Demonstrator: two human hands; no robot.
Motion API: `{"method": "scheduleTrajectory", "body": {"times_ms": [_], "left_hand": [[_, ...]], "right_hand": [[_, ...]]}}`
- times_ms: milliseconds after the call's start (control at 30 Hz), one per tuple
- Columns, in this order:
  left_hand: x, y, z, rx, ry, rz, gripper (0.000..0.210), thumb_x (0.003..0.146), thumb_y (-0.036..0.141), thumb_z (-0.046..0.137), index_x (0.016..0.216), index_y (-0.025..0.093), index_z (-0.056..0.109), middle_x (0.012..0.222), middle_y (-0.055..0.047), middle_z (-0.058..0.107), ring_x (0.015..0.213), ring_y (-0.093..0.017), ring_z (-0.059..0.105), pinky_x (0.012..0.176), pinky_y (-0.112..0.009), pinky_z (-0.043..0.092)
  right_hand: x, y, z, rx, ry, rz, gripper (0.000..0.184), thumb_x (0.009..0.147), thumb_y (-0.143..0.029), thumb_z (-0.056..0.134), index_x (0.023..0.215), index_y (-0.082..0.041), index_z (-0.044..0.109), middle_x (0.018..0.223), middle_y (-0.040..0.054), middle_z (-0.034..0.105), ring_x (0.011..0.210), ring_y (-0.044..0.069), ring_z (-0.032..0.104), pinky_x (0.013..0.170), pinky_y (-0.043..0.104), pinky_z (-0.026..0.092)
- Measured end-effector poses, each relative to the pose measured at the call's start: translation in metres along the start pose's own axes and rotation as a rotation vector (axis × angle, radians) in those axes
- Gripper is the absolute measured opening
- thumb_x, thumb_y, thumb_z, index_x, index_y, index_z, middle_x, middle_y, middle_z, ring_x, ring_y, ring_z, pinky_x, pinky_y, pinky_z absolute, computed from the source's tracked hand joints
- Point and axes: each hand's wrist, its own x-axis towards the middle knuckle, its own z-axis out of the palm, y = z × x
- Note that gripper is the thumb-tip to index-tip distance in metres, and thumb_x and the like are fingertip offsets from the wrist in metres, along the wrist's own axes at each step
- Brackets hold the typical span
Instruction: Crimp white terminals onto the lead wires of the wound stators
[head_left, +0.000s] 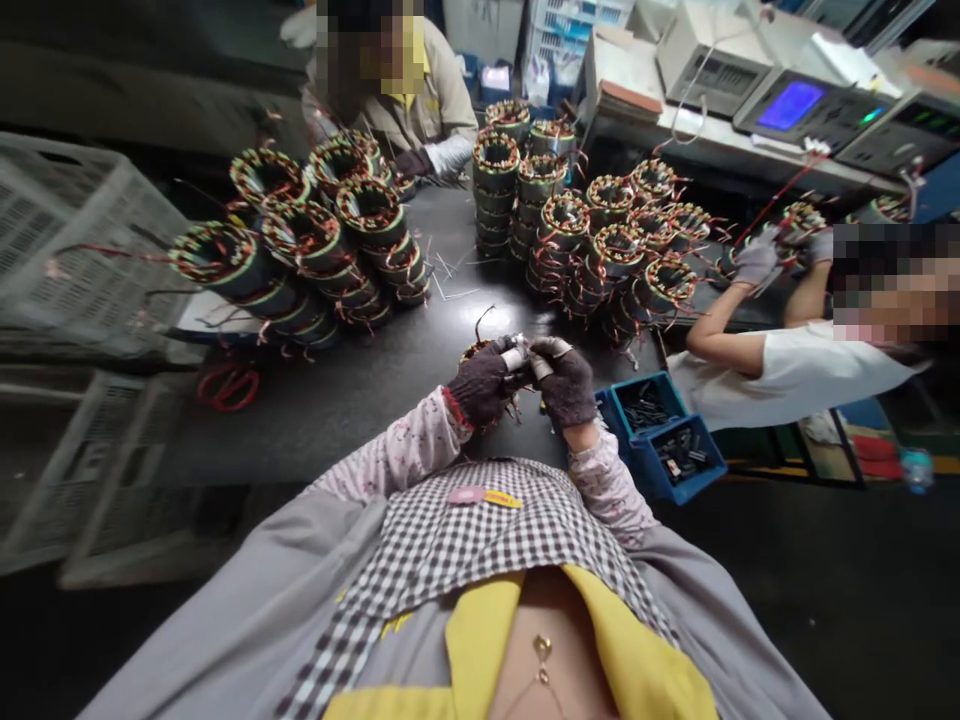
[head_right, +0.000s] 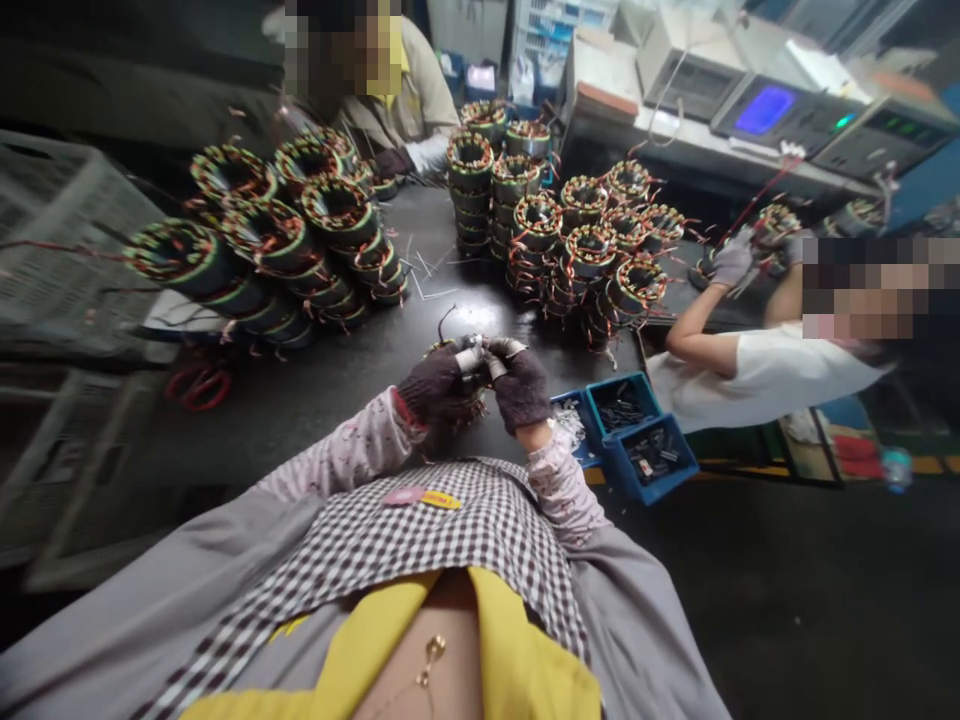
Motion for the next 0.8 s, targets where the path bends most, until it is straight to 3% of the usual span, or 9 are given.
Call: {"method": "scheduleTrajectory", "body": {"times_ms": [100, 200, 267, 400, 500, 600, 800], "left_hand": [[-0.001, 0.001, 0.0, 0.132, 0.05, 0.026, 0.033, 0.068, 0.028, 0.096, 0.083, 0.017, 0.069, 0.07, 0.0, 0.066, 0.057, -0.01, 0.057, 0.054, -0.024, 0.045], [0.001, 0.01, -0.009, 0.226, 0.135, 0.056, 0.027, 0.076, 0.03, 0.091, 0.085, 0.017, 0.069, 0.07, 0.001, 0.065, 0.05, -0.006, 0.048, 0.047, -0.022, 0.038], [0.001, 0.017, -0.017, 0.16, 0.202, 0.125, 0.023, 0.079, 0.025, 0.088, 0.093, 0.018, 0.071, 0.077, 0.001, 0.068, 0.055, -0.006, 0.053, 0.052, -0.02, 0.045], [-0.009, 0.023, -0.025, 0.02, 0.271, 0.064, 0.027, 0.075, 0.011, 0.085, 0.097, 0.019, 0.07, 0.086, 0.0, 0.074, 0.075, -0.012, 0.068, 0.069, -0.023, 0.059], [-0.017, 0.02, -0.022, 0.116, 0.277, -0.02, 0.024, 0.075, 0.015, 0.085, 0.093, 0.023, 0.071, 0.093, -0.002, 0.077, 0.084, -0.018, 0.072, 0.075, -0.031, 0.062], [-0.018, 0.015, -0.02, 0.252, 0.31, 0.002, 0.02, 0.076, 0.027, 0.088, 0.088, 0.028, 0.072, 0.094, -0.001, 0.077, 0.088, -0.022, 0.071, 0.074, -0.035, 0.062], [-0.012, 0.007, -0.027, 0.242, 0.189, 0.1, 0.036, 0.064, 0.033, 0.097, 0.084, 0.017, 0.072, 0.085, -0.002, 0.074, 0.074, -0.014, 0.066, 0.069, -0.028, 0.057]], "right_hand": [[-0.003, -0.002, -0.002, 0.042, 0.025, 0.034, 0.023, 0.091, -0.048, 0.07, 0.104, -0.03, 0.073, 0.109, 0.0054, 0.079, 0.104, 0.029, 0.072, 0.104, 0.05, 0.059], [-0.007, -0.001, -0.016, 0.188, 0.073, 0.191, 0.032, 0.092, -0.055, 0.069, 0.113, -0.03, 0.07, 0.106, 0.0049, 0.077, 0.087, 0.024, 0.071, 0.078, 0.041, 0.064], [-0.014, 0.006, -0.029, 0.22, 0.087, 0.236, 0.032, 0.093, -0.057, 0.068, 0.113, -0.031, 0.07, 0.101, 0.0049, 0.075, 0.078, 0.022, 0.069, 0.066, 0.037, 0.06], [-0.034, 0.028, -0.039, 0.102, 0.029, 0.226, 0.029, 0.091, -0.055, 0.068, 0.106, -0.03, 0.071, 0.087, 0.0024, 0.071, 0.074, 0.021, 0.066, 0.071, 0.039, 0.059], [-0.041, 0.039, -0.034, 0.064, 0.019, 0.223, 0.031, 0.09, -0.054, 0.067, 0.105, -0.027, 0.071, 0.084, 0.0021, 0.072, 0.073, 0.021, 0.067, 0.072, 0.039, 0.059], [-0.036, 0.042, -0.026, 0.098, 0.003, 0.224, 0.031, 0.088, -0.055, 0.069, 0.101, -0.027, 0.069, 0.082, 0.0025, 0.071, 0.07, 0.021, 0.066, 0.069, 0.038, 0.059], [-0.018, 0.05, -0.004, 0.247, -0.161, 0.285, 0.039, 0.09, -0.066, 0.065, 0.102, -0.029, 0.064, 0.08, 0.0005, 0.068, 0.065, 0.019, 0.064, 0.059, 0.035, 0.057]]}}
